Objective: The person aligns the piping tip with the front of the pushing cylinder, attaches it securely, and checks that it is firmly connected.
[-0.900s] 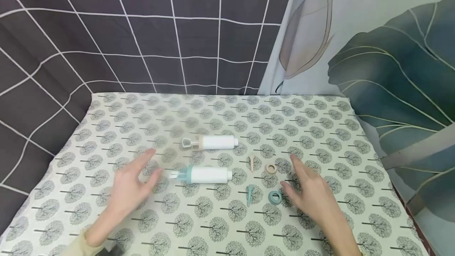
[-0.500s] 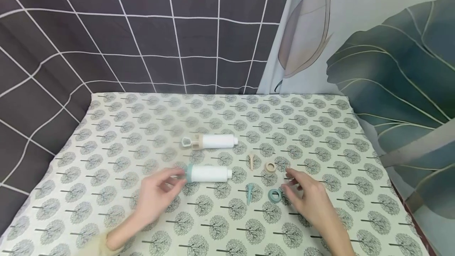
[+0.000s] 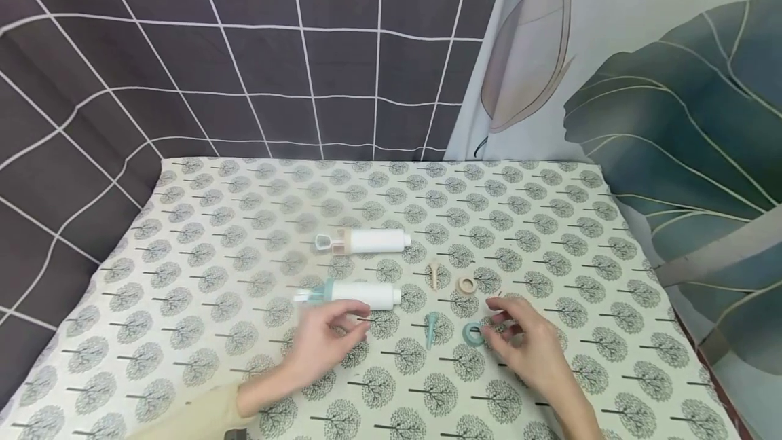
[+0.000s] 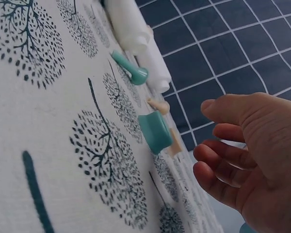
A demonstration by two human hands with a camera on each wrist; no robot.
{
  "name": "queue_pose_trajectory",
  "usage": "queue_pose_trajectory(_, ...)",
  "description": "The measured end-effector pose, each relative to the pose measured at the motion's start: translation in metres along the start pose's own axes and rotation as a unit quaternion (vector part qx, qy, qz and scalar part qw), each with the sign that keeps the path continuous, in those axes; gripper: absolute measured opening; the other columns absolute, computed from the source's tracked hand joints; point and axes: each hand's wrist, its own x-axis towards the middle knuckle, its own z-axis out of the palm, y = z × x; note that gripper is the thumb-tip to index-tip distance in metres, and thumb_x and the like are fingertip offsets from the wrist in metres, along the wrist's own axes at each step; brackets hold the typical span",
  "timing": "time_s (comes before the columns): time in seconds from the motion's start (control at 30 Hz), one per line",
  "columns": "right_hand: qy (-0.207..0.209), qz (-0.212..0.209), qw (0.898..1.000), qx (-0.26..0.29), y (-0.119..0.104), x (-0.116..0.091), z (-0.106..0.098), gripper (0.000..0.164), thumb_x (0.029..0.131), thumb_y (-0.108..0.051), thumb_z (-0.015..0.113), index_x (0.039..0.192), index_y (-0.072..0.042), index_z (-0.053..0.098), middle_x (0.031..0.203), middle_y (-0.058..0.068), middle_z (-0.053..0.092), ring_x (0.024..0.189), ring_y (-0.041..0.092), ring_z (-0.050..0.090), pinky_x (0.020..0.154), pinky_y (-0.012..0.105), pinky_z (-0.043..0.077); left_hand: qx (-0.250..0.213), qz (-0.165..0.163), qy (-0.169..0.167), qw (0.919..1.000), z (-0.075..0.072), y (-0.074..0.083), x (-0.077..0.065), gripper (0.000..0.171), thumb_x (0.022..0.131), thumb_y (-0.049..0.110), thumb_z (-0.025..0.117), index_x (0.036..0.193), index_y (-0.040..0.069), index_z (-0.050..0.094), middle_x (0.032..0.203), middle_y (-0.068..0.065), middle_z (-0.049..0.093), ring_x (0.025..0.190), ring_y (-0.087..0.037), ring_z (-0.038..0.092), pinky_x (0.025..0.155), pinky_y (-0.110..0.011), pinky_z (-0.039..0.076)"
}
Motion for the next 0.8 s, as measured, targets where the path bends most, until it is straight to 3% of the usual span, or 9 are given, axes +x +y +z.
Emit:
queue_pose_trajectory(0.2, -0.015, 0.025, 0.999, 0.016, 0.000, -0.006, 0.001, 0.054, 0.064, 0.014, 0.084, 0.114, 0.003, 0.066, 0.100, 0.009, 0.066, 0.081, 0.013, 0.064, 0.069, 0.016, 0.052, 0.026, 0.031, -0.017, 0.9991, 0.023, -0.002, 0.006, 0.025, 0.079, -0.006, 0.077, 0.103, -0.004, 0.071, 0.099, -0.015, 0.073, 0.072, -0.008, 0.068, 0.060, -0.016, 0.053)
queue_pose_trajectory(0.4, -0.017, 0.024, 0.999, 0.027, 0.000, -0.008, 0.004, 0.054, 0.064, 0.014, 0.084, 0.114, 0.002, 0.066, 0.098, 0.007, 0.065, 0.078, 0.013, 0.063, 0.069, 0.016, 0.052, 0.004, 0.038, -0.031, 0.9988, 0.040, -0.002, 0.012, 0.027, 0.080, -0.007, 0.076, 0.107, -0.006, 0.070, 0.102, -0.016, 0.073, 0.073, -0.009, 0.069, 0.061, -0.015, 0.053)
queue_pose_trajectory(0.8, -0.011, 0.029, 0.999, 0.034, 0.002, -0.015, 0.011, 0.054, 0.063, 0.014, 0.084, 0.112, 0.002, 0.066, 0.093, 0.006, 0.066, 0.073, 0.008, 0.060, 0.069, 0.015, 0.052, 0.009, -0.008, -0.065, 0.9978, 0.057, 0.003, 0.020, 0.025, 0.083, -0.005, 0.075, 0.108, -0.005, 0.070, 0.102, -0.017, 0.072, 0.071, 0.000, 0.064, 0.060, -0.013, 0.051)
